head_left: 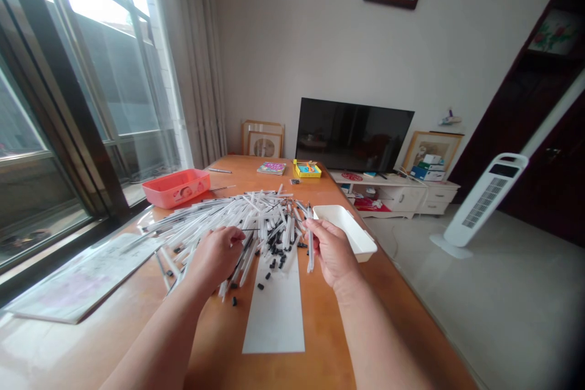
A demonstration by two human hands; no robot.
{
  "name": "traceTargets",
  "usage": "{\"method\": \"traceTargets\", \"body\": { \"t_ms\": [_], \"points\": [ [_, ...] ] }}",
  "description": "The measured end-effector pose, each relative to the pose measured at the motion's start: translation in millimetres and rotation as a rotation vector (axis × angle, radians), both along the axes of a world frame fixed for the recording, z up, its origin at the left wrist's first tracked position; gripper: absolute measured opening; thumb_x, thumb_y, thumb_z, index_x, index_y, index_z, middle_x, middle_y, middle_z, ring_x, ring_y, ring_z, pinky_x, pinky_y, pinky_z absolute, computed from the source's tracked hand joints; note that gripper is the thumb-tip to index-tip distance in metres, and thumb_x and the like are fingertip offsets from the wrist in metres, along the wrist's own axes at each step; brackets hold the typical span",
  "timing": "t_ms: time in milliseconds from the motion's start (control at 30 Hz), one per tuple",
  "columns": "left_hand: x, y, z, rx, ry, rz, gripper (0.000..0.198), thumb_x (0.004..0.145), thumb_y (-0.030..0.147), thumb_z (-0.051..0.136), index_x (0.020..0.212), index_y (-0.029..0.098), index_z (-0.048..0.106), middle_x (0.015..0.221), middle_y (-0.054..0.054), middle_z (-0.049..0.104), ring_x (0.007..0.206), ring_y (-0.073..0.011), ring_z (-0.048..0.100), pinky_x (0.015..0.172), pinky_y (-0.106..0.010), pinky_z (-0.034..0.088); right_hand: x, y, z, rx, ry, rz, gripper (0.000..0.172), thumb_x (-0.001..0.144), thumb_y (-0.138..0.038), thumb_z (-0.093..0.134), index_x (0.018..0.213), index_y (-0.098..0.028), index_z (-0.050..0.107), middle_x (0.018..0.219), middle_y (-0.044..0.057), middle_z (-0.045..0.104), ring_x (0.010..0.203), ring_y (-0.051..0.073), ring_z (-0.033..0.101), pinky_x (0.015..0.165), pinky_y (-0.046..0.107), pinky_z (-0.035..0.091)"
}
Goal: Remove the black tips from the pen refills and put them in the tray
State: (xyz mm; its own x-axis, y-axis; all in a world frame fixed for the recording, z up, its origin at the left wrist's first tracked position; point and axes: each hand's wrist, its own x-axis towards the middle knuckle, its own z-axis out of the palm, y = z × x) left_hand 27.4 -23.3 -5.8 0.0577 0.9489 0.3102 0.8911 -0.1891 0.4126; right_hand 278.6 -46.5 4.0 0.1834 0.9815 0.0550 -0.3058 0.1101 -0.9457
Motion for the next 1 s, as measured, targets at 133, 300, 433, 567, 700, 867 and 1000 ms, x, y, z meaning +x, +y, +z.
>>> {"method": "traceTargets", "body": {
  "t_ms": [133,300,433,567,700,867,1000],
  "points": [
    [14,-4,-4.2,0.014,0.082,-0.1,0.023,0.081,0.019,0.051,0.087,0.026,0.073,0.095,-0.005,0.072,0.088,-0.0248,0.059,0.082,-0.034,0.041,-1,0,0.5,-0.014,0.001,-0.007,0.034,0.073,-0.049,0.079,0.076,-0.017,0.066,0.064,-0.001,0.058,0.052,0.009,0.042,0.047,0.023,0.03],
    [32,-8,-9.1,0.068,0.124,-0.189,0.026,0.086,0.02,0.051,0.095,0.027,0.073,0.1,-0.007,0.07,0.096,-0.0264,0.057,0.084,-0.036,0.04,-1,-1,1.4,-0.02,-0.004,-0.007,0.035,0.073,-0.049,0.079,0.075,-0.017,0.066,0.063,-0.001,0.058,0.051,0.008,0.041,0.047,0.023,0.029],
    [48,-12,-8.6,0.107,0.17,-0.305,0.031,0.091,0.023,0.046,0.106,0.03,0.073,0.108,-0.008,0.068,0.108,-0.0289,0.053,0.09,-0.04,0.038,-2,-2,2.6,-0.015,-0.005,-0.001,0.034,0.074,-0.049,0.079,0.078,-0.016,0.068,0.064,-0.001,0.059,0.052,0.008,0.042,0.047,0.022,0.03],
    [63,-8,-16.4,0.153,0.22,-0.303,0.033,0.09,0.022,0.049,0.109,0.033,0.073,0.125,-0.006,0.065,0.126,-0.0315,0.045,0.098,-0.046,0.035,-3,-2,3.7,-0.016,0.007,0.0,0.035,0.073,-0.049,0.079,0.078,-0.017,0.067,0.065,0.0,0.061,0.052,0.008,0.044,0.047,0.023,0.029],
    [66,0,-31.5,0.203,0.272,-0.276,0.035,0.086,0.02,0.055,0.112,0.035,0.073,0.144,-0.003,0.056,0.143,-0.0347,0.031,0.111,-0.053,0.024,-4,-2,4.7,-0.009,0.006,-0.002,0.036,0.072,-0.05,0.079,0.079,-0.017,0.068,0.064,0.0,0.062,0.051,0.009,0.044,0.047,0.023,0.028],
    [62,1,-33.7,0.213,0.312,-0.276,0.031,0.086,0.022,0.055,0.106,0.035,0.075,0.148,-0.003,0.053,0.146,-0.0368,0.027,0.116,-0.059,0.013,-4,-2,4.9,-0.035,-0.002,0.0,0.036,0.074,-0.049,0.078,0.082,-0.016,0.069,0.063,0.0,0.062,0.049,0.008,0.041,0.047,0.022,0.028],
    [61,-1,-27.6,0.223,0.306,-0.245,0.024,0.085,0.021,0.054,0.092,0.029,0.075,0.144,-0.004,0.056,0.146,-0.0358,0.028,0.117,-0.058,0.013,-3,-1,3.5,-0.028,0.011,0.01,0.036,0.075,-0.049,0.077,0.084,-0.015,0.07,0.064,0.0,0.062,0.05,0.007,0.041,0.048,0.022,0.027]
  ]
}}
